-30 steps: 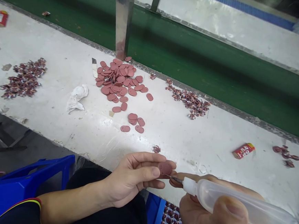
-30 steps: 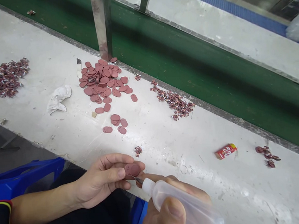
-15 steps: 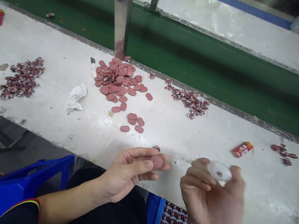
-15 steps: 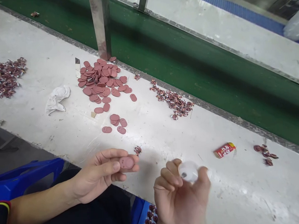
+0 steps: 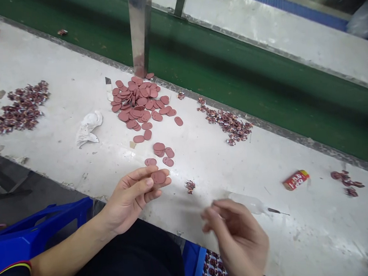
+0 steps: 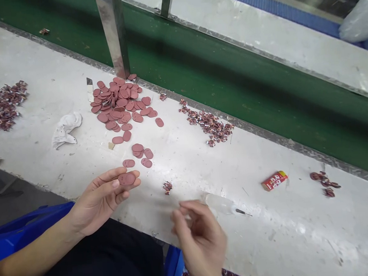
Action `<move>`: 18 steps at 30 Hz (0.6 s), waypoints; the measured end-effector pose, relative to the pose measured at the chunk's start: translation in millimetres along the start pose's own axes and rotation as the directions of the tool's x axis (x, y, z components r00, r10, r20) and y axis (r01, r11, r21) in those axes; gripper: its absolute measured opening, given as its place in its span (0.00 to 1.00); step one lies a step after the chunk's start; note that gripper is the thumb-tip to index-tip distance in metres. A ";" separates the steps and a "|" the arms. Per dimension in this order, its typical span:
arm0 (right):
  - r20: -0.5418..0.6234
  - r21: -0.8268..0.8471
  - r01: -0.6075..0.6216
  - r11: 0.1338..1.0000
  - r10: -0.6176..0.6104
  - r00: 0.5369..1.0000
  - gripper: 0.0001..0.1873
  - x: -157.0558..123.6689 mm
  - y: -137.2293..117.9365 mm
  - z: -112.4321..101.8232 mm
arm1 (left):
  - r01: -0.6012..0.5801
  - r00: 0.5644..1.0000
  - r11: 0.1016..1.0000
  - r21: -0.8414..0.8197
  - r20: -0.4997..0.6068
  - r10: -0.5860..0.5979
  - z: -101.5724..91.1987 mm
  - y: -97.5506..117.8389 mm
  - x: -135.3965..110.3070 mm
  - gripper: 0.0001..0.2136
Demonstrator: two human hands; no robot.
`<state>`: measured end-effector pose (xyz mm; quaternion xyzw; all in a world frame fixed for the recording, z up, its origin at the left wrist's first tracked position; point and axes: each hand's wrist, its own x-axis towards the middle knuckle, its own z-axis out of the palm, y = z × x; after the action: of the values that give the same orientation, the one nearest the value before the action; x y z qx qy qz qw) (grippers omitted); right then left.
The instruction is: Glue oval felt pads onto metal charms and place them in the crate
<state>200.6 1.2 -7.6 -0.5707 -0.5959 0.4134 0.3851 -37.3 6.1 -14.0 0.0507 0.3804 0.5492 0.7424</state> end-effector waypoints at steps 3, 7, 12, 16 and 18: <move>0.131 -0.318 0.156 0.935 -0.119 0.984 0.15 18.4 11.8 7.2 | 0.030 0.999 1.000 -0.010 0.024 -0.029 4.3 -5.1 -0.5 0.09; 0.243 -0.437 0.254 0.863 -0.158 0.957 0.16 38.8 26.3 11.7 | 0.077 0.996 0.997 -0.021 0.050 -0.076 9.3 -9.3 -2.2 0.08; 0.277 -0.448 0.235 0.863 -0.116 0.954 0.14 40.9 19.7 10.2 | 0.109 0.992 0.994 0.004 0.066 -0.109 10.0 -13.0 -6.1 0.09; 0.296 -0.404 0.185 0.896 -0.064 0.953 0.14 38.3 12.1 5.4 | 0.129 0.990 0.991 0.045 0.043 -0.131 9.5 -14.2 -7.1 0.09; 0.248 -0.379 0.137 0.915 -0.042 0.968 0.10 36.5 11.6 3.9 | 0.126 0.991 0.990 0.061 0.038 -0.128 9.9 -14.1 -6.5 0.09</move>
<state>199.3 37.5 -20.3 -0.5552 -0.7337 0.3319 0.2082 -21.0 -1.6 -10.7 0.0594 0.3832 0.4883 0.7818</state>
